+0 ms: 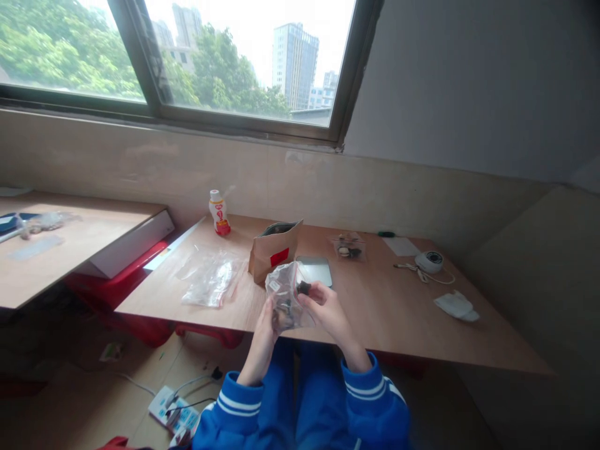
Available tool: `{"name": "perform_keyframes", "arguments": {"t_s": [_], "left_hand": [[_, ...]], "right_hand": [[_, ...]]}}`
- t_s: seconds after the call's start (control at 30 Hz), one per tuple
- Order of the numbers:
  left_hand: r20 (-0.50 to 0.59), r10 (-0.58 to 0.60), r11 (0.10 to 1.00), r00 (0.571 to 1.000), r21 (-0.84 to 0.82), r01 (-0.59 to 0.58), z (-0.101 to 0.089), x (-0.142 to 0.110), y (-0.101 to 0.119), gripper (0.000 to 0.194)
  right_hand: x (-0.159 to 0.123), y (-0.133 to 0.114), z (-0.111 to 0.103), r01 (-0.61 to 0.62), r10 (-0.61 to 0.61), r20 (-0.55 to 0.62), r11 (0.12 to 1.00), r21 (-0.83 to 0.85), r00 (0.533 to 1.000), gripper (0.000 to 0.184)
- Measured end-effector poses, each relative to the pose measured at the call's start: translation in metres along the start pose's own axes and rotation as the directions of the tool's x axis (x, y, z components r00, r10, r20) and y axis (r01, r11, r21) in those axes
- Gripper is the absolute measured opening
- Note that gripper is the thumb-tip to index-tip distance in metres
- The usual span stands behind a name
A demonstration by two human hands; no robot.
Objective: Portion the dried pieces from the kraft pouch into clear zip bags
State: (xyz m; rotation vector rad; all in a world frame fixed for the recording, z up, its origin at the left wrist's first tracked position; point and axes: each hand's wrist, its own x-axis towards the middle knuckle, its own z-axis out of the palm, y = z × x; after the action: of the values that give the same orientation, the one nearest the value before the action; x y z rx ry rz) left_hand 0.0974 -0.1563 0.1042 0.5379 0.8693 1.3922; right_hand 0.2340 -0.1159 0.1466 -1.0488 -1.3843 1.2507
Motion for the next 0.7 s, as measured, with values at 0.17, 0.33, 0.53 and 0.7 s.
{"name": "perform_keyframes", "arguments": {"t_s": [0.17, 0.33, 0.53, 0.7], "left_hand": [[-0.033, -0.019, 0.997, 0.999, -0.079, 0.017, 0.005, 0.003, 0.005, 0.053], [0.034, -0.058, 0.99, 0.998, -0.124, 0.062, 0.003, 0.003, 0.003, 0.048], [0.017, -0.083, 0.984, 0.996, -0.155, 0.085, 0.0, 0.003, 0.002, 0.046], [-0.027, -0.094, 0.981, 0.995, -0.173, 0.088, -0.008, 0.006, 0.004, 0.047]], "right_hand": [[0.006, -0.009, -0.007, 0.011, -0.006, -0.09, 0.998, 0.056, 0.996, 0.03], [0.012, -0.01, -0.005, 0.01, 0.0, -0.126, 0.997, 0.073, 0.992, 0.033], [0.016, -0.012, -0.008, 0.005, 0.02, -0.161, 0.988, 0.154, 0.987, 0.037], [0.047, -0.029, -0.016, 0.071, -0.013, -0.182, 0.946, 0.317, 0.983, 0.035]]}}
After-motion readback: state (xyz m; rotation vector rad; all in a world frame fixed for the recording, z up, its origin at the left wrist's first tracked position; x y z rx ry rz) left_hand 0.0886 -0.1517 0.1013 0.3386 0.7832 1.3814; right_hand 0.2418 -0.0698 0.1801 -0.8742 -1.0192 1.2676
